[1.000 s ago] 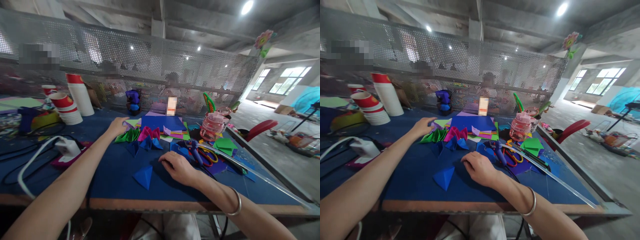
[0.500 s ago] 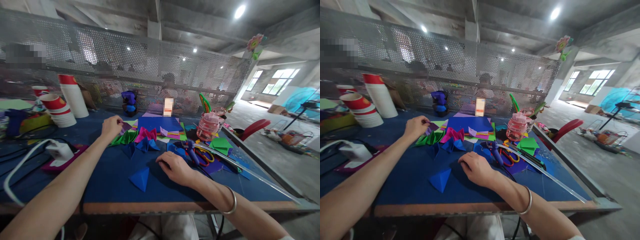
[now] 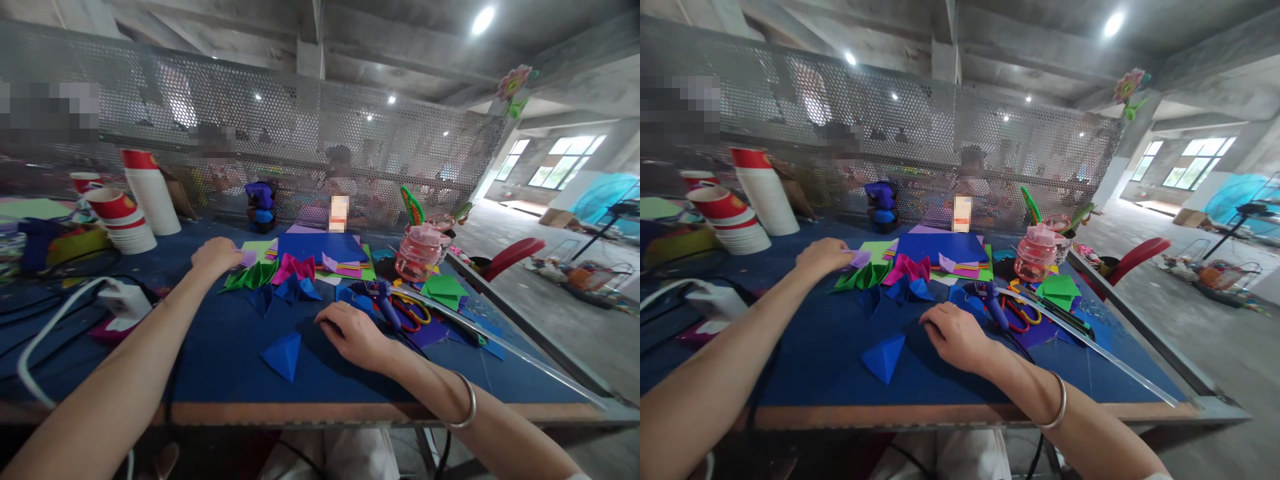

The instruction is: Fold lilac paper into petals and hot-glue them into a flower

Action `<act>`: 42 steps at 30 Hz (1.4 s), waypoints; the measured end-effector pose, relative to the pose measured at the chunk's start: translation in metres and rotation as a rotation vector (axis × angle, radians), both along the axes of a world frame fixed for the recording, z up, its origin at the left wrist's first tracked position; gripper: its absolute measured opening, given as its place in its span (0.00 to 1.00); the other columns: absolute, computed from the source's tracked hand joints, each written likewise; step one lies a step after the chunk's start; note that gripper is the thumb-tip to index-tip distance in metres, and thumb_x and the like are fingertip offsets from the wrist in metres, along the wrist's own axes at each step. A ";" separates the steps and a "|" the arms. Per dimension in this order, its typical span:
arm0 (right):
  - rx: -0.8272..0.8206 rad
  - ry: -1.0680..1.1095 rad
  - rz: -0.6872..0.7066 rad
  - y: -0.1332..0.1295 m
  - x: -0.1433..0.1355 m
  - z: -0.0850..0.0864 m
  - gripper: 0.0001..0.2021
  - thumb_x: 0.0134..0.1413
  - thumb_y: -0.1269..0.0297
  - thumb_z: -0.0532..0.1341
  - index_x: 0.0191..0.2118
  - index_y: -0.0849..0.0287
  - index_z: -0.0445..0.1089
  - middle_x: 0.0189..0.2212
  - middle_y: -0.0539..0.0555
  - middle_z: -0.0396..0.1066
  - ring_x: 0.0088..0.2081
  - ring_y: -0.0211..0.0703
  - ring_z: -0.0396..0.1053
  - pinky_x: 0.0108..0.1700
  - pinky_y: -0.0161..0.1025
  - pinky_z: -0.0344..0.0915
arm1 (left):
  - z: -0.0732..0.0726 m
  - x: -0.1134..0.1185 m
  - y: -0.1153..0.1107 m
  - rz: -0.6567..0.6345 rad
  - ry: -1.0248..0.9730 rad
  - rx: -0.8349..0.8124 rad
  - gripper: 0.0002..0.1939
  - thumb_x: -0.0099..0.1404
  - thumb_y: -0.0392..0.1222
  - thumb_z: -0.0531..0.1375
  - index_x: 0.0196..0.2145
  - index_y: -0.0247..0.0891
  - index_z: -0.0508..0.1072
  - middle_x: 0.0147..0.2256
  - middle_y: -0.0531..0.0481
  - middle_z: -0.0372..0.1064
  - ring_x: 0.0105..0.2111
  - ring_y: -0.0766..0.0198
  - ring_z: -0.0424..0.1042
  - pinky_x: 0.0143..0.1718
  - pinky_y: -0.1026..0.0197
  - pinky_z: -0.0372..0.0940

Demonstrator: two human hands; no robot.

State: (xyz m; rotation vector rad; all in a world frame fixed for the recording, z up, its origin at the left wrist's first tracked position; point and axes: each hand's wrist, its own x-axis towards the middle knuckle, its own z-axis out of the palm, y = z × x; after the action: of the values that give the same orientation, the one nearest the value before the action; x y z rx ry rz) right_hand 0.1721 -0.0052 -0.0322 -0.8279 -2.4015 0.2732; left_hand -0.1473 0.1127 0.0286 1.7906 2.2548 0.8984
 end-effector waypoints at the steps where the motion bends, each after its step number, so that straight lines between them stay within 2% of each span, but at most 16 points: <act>1: -0.002 -0.003 0.000 0.000 0.000 0.000 0.09 0.62 0.73 0.54 0.43 0.59 0.70 0.39 0.55 0.74 0.42 0.42 0.69 0.45 0.38 0.65 | -0.001 0.001 -0.001 0.045 0.028 -0.081 0.11 0.56 0.39 0.67 0.37 0.31 0.74 0.40 0.40 0.74 0.47 0.43 0.71 0.46 0.45 0.66; 5: 0.003 -0.007 0.000 0.000 0.000 0.001 0.08 0.62 0.73 0.54 0.43 0.59 0.70 0.39 0.55 0.74 0.42 0.42 0.69 0.45 0.38 0.65 | 0.001 0.010 -0.009 0.127 0.123 -0.291 0.18 0.68 0.45 0.59 0.53 0.36 0.68 0.51 0.43 0.67 0.47 0.55 0.71 0.46 0.48 0.69; 8: 0.011 0.004 0.006 0.000 0.000 0.000 0.09 0.62 0.73 0.54 0.43 0.59 0.69 0.39 0.54 0.73 0.41 0.43 0.69 0.45 0.38 0.65 | 0.009 0.016 -0.023 0.104 0.149 -0.215 0.13 0.63 0.37 0.62 0.44 0.27 0.72 0.46 0.34 0.71 0.48 0.42 0.70 0.46 0.44 0.66; 10: 0.016 0.027 0.000 0.001 0.000 -0.001 0.09 0.62 0.73 0.54 0.43 0.58 0.69 0.39 0.54 0.73 0.42 0.43 0.69 0.45 0.38 0.65 | 0.015 0.022 -0.033 0.062 0.159 -0.058 0.13 0.65 0.37 0.57 0.44 0.26 0.72 0.47 0.31 0.70 0.51 0.38 0.68 0.48 0.43 0.63; 13: 0.025 0.093 -0.027 0.001 0.000 0.000 0.10 0.62 0.73 0.52 0.43 0.58 0.69 0.39 0.55 0.72 0.42 0.44 0.69 0.45 0.40 0.65 | 0.020 0.039 -0.044 -0.066 0.143 0.200 0.16 0.69 0.39 0.50 0.50 0.30 0.69 0.52 0.37 0.68 0.54 0.49 0.66 0.54 0.50 0.59; 15: -0.010 0.188 -0.059 0.003 0.000 0.003 0.12 0.63 0.73 0.50 0.43 0.58 0.69 0.39 0.56 0.71 0.41 0.43 0.68 0.45 0.40 0.65 | 0.017 0.056 -0.048 -0.197 0.093 0.258 0.15 0.67 0.41 0.53 0.47 0.32 0.71 0.46 0.43 0.73 0.46 0.57 0.71 0.49 0.58 0.62; 17: -0.154 0.350 -0.115 0.005 0.001 0.006 0.11 0.64 0.68 0.49 0.44 0.58 0.67 0.36 0.55 0.70 0.37 0.42 0.69 0.41 0.39 0.66 | 0.010 0.076 -0.051 -0.339 0.040 0.248 0.12 0.62 0.42 0.58 0.42 0.35 0.73 0.38 0.49 0.76 0.36 0.62 0.74 0.40 0.64 0.66; 20: -0.473 0.591 -0.185 0.010 0.002 0.011 0.14 0.66 0.55 0.49 0.46 0.57 0.64 0.29 0.51 0.68 0.31 0.39 0.68 0.33 0.35 0.65 | -0.003 0.105 -0.062 -0.602 -0.117 0.277 0.10 0.58 0.42 0.59 0.37 0.37 0.74 0.34 0.50 0.77 0.32 0.62 0.74 0.34 0.63 0.66; 22: -0.598 0.643 -0.185 0.011 0.002 0.012 0.18 0.64 0.49 0.50 0.46 0.57 0.64 0.28 0.49 0.68 0.29 0.38 0.67 0.30 0.34 0.64 | -0.011 0.119 -0.073 -0.664 -0.133 0.294 0.09 0.58 0.42 0.58 0.36 0.38 0.74 0.35 0.50 0.77 0.32 0.60 0.74 0.35 0.62 0.66; 24: -0.601 0.602 -0.186 0.011 0.001 0.012 0.18 0.61 0.48 0.54 0.47 0.57 0.65 0.28 0.49 0.69 0.29 0.38 0.66 0.30 0.33 0.63 | -0.016 0.128 -0.084 -0.738 -0.120 0.266 0.11 0.58 0.40 0.58 0.39 0.39 0.73 0.37 0.50 0.78 0.35 0.59 0.75 0.38 0.61 0.66; 27: -0.448 0.475 -0.225 0.008 -0.001 0.009 0.13 0.58 0.56 0.59 0.44 0.58 0.68 0.28 0.49 0.69 0.28 0.37 0.65 0.29 0.33 0.60 | -0.020 0.135 -0.095 -0.836 -0.129 0.236 0.14 0.60 0.41 0.58 0.45 0.41 0.71 0.39 0.51 0.77 0.39 0.58 0.76 0.43 0.59 0.67; 32: -0.417 0.571 -0.267 0.009 0.000 0.008 0.06 0.57 0.61 0.57 0.36 0.57 0.67 0.23 0.47 0.68 0.25 0.37 0.65 0.27 0.33 0.61 | -0.022 0.140 -0.098 -0.862 -0.466 0.119 0.24 0.60 0.51 0.62 0.52 0.41 0.64 0.48 0.43 0.71 0.48 0.53 0.72 0.39 0.58 0.70; 35: -0.457 0.651 -0.267 0.010 0.000 0.010 0.07 0.56 0.60 0.58 0.36 0.57 0.66 0.23 0.47 0.68 0.24 0.37 0.66 0.27 0.34 0.63 | -0.023 0.139 -0.097 -0.962 -0.604 -0.077 0.27 0.59 0.54 0.61 0.52 0.40 0.61 0.47 0.42 0.70 0.43 0.54 0.74 0.38 0.56 0.71; 38: -0.443 0.691 -0.276 0.009 -0.001 0.013 0.07 0.57 0.59 0.58 0.36 0.57 0.67 0.24 0.47 0.68 0.26 0.38 0.67 0.29 0.34 0.64 | -0.016 0.130 -0.100 -0.966 -0.399 -0.305 0.36 0.55 0.56 0.64 0.56 0.39 0.59 0.40 0.45 0.72 0.32 0.56 0.75 0.32 0.55 0.70; 40: -0.446 0.709 -0.276 0.007 -0.001 0.015 0.08 0.57 0.59 0.58 0.38 0.57 0.67 0.24 0.47 0.68 0.26 0.38 0.67 0.29 0.34 0.64 | -0.004 0.119 -0.104 -0.986 -0.085 -0.369 0.41 0.46 0.56 0.70 0.55 0.39 0.64 0.37 0.48 0.72 0.35 0.51 0.74 0.36 0.54 0.70; 42: -0.459 0.715 -0.272 0.006 -0.001 0.016 0.08 0.57 0.58 0.57 0.38 0.57 0.67 0.24 0.46 0.67 0.26 0.38 0.67 0.29 0.34 0.64 | 0.009 0.106 -0.110 -1.104 0.149 -0.422 0.39 0.39 0.52 0.72 0.50 0.42 0.70 0.45 0.47 0.71 0.46 0.46 0.71 0.47 0.52 0.67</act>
State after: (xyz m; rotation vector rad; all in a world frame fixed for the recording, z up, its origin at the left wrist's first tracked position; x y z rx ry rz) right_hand 0.1712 0.0010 -0.0165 -1.0258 -1.5566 0.8675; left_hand -0.0413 0.0030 0.0373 2.3877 1.0044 0.0641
